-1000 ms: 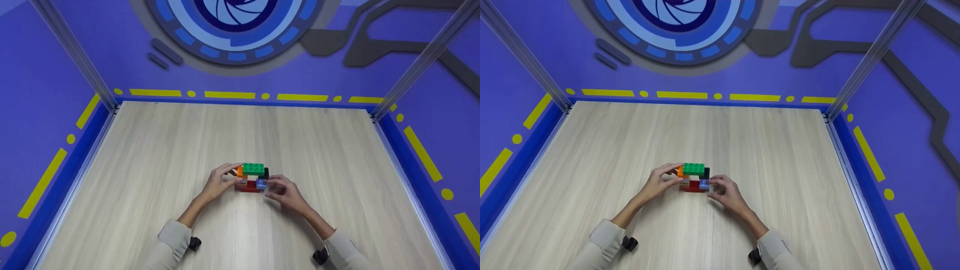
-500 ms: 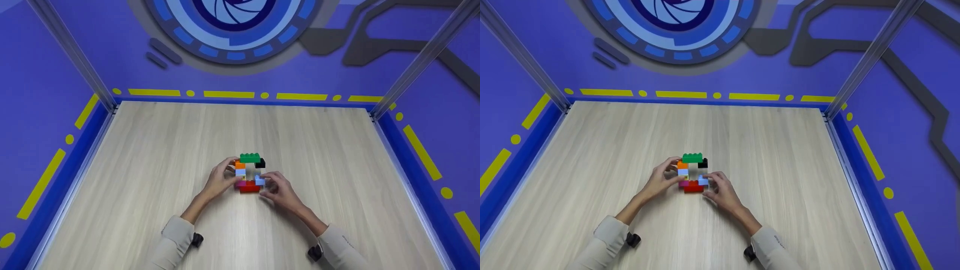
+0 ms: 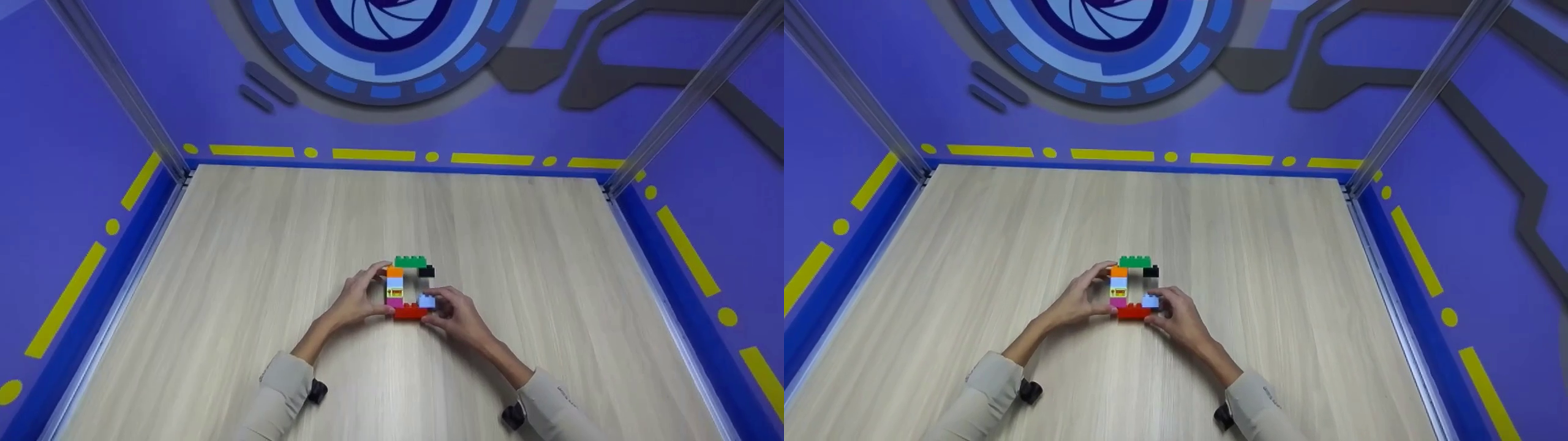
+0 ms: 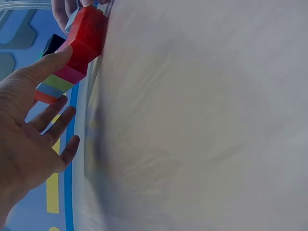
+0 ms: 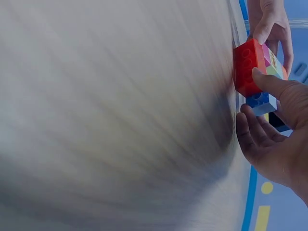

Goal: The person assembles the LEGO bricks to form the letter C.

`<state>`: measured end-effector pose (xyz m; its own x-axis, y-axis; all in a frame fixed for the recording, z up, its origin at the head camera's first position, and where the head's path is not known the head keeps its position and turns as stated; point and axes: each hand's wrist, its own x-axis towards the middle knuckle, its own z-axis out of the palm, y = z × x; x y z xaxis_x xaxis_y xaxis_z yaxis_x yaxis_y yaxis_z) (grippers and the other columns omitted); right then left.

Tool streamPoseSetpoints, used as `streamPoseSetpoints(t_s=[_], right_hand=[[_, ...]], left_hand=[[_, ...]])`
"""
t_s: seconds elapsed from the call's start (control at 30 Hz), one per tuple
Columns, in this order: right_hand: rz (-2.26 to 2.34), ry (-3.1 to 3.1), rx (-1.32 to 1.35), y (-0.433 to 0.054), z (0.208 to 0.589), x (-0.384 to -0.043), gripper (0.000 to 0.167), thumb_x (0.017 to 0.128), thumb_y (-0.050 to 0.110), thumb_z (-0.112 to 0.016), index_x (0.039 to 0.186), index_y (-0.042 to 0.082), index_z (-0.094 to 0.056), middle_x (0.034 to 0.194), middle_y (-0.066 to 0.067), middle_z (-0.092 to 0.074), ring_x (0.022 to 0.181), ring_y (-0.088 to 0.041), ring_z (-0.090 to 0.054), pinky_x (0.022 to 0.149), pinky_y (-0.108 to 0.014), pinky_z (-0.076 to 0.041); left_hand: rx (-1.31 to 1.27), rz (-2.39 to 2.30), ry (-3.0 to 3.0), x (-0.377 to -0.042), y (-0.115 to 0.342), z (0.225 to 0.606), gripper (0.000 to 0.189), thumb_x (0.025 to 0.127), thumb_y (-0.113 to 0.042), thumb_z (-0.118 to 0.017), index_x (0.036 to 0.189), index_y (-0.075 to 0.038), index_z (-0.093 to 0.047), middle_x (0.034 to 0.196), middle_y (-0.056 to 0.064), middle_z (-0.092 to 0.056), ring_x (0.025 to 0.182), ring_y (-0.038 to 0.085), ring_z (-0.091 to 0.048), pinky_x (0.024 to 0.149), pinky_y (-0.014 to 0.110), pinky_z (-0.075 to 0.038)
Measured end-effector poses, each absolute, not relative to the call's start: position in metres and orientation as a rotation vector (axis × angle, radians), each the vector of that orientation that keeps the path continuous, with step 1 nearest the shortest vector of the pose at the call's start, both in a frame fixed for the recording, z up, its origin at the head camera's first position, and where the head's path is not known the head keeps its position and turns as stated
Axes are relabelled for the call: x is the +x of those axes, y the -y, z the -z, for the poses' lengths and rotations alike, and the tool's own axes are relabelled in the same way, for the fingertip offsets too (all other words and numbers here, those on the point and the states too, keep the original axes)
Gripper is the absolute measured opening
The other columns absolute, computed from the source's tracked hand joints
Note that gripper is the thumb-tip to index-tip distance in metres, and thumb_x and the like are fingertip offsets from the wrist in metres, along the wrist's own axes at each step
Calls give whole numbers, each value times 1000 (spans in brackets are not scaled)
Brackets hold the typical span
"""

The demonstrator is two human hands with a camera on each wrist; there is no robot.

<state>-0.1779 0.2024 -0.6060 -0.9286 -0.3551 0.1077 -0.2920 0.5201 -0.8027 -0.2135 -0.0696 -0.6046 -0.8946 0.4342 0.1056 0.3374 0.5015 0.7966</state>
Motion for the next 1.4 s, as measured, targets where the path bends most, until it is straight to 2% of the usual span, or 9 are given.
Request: streamPoseSetpoints(t_s=[0.13,0.33,0.67,0.87,1.13,1.27,1.4], right_hand=[[1390,-2694,-585,-202,606,-180,49,85,15,-83,130,7,-66,116,-9,-70,89,-21,-63,79,-27,-55],[1392,-2659,-566,-204,604,-188,44,86,17,-83,127,6,-68,116,-10,-70,96,-24,-66,82,-33,-58],[1403,-2683,-493,-203,602,-201,42,86,12,-81,126,5,-68,116,-11,-71,93,-19,-68,84,-32,-59],[1443,-2679,-428,-201,603,-213,43,88,11,-80,128,3,-67,121,-14,-71,99,-25,-70,90,-42,-59],[1448,-2683,-355,-201,604,-223,44,88,13,-80,129,4,-66,124,-13,-70,102,-25,-70,92,-43,-58],[1435,-2667,-378,-205,603,-223,46,91,15,-78,133,4,-65,127,-14,-69,103,-26,-70,94,-44,-57],[1421,-2662,-471,-220,600,-222,48,92,13,-76,136,0,-61,132,-20,-67,110,-35,-70,97,-50,-55]], left_hand=[[690,-1284,-2644,-225,72,604,94,75,-37,-92,153,-17,-44,146,10,-56,134,33,-48,110,60,-34],[762,-1204,-2620,-244,76,599,91,72,-35,-93,149,-11,-51,144,13,-58,133,35,-49,109,62,-34],[672,-1083,-2617,-260,73,598,89,75,-39,-91,149,-9,-52,145,17,-57,136,35,-47,116,57,-32],[605,-1178,-2590,-270,69,601,86,80,-32,-88,152,-7,-48,150,16,-54,137,34,-47,119,52,-35],[662,-1302,-2583,-275,64,608,81,86,-27,-84,150,3,-45,149,20,-54,134,37,-51,116,53,-37],[649,-1304,-2585,-274,69,608,79,87,-27,-83,151,2,-45,150,18,-55,138,37,-49,118,52,-35],[622,-1290,-2619,-270,86,605,78,88,-25,-82,152,0,-44,150,19,-55,141,38,-47,119,53,-34]])
